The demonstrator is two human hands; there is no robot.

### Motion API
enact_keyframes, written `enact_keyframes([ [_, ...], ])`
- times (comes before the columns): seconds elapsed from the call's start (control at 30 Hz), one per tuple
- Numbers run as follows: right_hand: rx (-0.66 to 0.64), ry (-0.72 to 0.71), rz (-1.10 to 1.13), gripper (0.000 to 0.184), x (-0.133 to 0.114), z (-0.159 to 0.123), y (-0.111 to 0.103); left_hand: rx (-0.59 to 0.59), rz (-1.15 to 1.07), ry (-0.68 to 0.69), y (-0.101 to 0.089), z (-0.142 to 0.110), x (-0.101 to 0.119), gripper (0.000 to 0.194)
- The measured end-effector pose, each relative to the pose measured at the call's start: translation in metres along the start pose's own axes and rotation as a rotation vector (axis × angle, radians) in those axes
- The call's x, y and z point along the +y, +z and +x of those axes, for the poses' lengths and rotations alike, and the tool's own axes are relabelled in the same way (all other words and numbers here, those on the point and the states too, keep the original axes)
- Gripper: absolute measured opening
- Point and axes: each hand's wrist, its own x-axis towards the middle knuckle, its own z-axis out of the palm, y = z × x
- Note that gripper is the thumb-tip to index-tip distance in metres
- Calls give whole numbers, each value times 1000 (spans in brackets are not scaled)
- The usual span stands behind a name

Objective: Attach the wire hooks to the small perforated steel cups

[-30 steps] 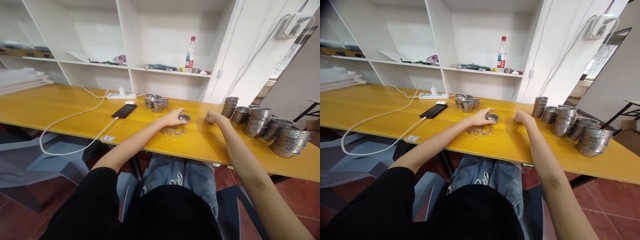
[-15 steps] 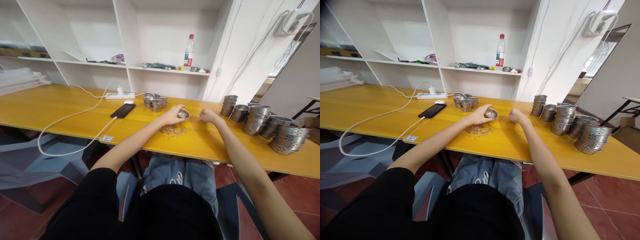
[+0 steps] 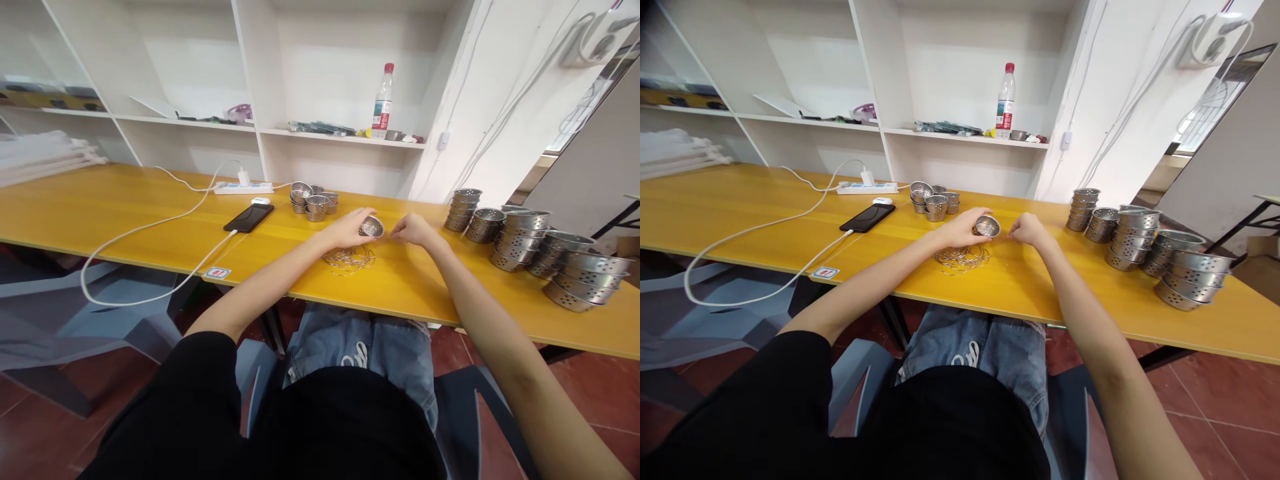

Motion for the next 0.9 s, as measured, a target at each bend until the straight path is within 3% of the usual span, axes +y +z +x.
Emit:
enact_keyframes([
  [0.2, -3, 34, -73, 18, -9, -4, -5, 2, -15, 6, 1, 1, 0, 72],
  [0.4, 25, 136, 401, 15, -4, -7, -10, 1, -49, -46, 2, -1, 0, 89],
  [0.5, 69, 78, 564, 15, -3, -6, -9, -7, -53, -71, 1, -2, 1, 91],
  [0.77, 165, -80, 668, 22, -12, -9, -9, -7, -76, -52, 2, 0, -3, 91],
  [0.9, 12, -132, 911, 31, -18, -12, -9, -7, -98, -33, 3, 1, -6, 91],
])
